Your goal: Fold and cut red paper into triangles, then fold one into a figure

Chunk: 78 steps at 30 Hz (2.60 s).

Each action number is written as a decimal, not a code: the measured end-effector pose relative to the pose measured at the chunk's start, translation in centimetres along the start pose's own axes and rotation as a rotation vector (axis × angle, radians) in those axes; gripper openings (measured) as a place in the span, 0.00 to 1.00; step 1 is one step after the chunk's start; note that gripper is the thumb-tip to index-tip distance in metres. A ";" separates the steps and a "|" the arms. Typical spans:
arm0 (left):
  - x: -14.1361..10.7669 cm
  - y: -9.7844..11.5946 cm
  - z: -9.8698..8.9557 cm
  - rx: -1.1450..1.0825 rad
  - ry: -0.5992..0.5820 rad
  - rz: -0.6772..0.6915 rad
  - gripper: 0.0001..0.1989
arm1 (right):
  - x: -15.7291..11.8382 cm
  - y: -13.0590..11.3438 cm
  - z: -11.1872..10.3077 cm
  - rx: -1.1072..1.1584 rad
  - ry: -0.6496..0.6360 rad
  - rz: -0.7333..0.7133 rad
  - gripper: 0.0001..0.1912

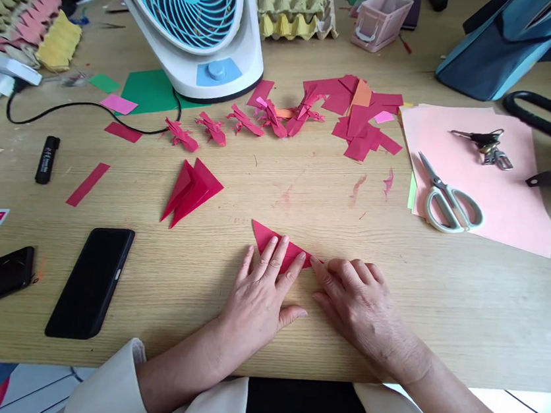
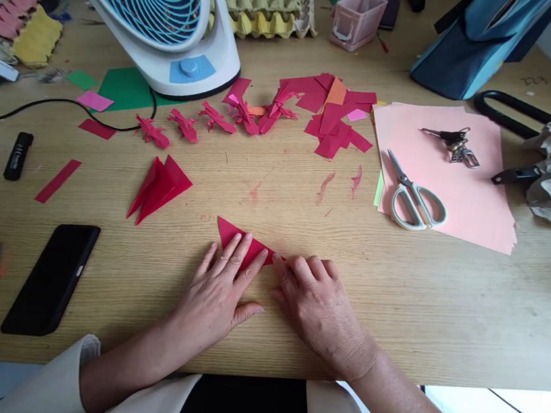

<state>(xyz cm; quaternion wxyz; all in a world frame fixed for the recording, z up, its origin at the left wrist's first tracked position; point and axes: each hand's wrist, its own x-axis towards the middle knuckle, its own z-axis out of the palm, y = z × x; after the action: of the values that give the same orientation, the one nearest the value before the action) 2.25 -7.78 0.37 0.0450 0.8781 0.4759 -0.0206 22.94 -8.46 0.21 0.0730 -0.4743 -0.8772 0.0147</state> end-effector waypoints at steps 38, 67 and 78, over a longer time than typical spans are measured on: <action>-1.2 0.5 2.5 0.017 0.259 -0.200 0.38 | 4.5 -2.4 -0.5 0.093 -0.027 0.438 0.08; 3.2 -7.0 -6.2 -1.615 0.253 -0.297 0.19 | 11.2 -1.2 -3.4 1.285 -0.013 0.201 0.21; 7.1 -7.1 -5.0 -1.517 0.335 -0.271 0.19 | 12.7 0.2 0.0 1.463 0.125 0.232 0.22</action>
<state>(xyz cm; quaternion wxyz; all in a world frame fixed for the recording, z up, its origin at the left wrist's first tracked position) 0.13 2.48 4.34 0.5567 0.5333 0.4634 0.4370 16.24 2.22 1.65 0.4179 -0.3942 -0.5818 0.5757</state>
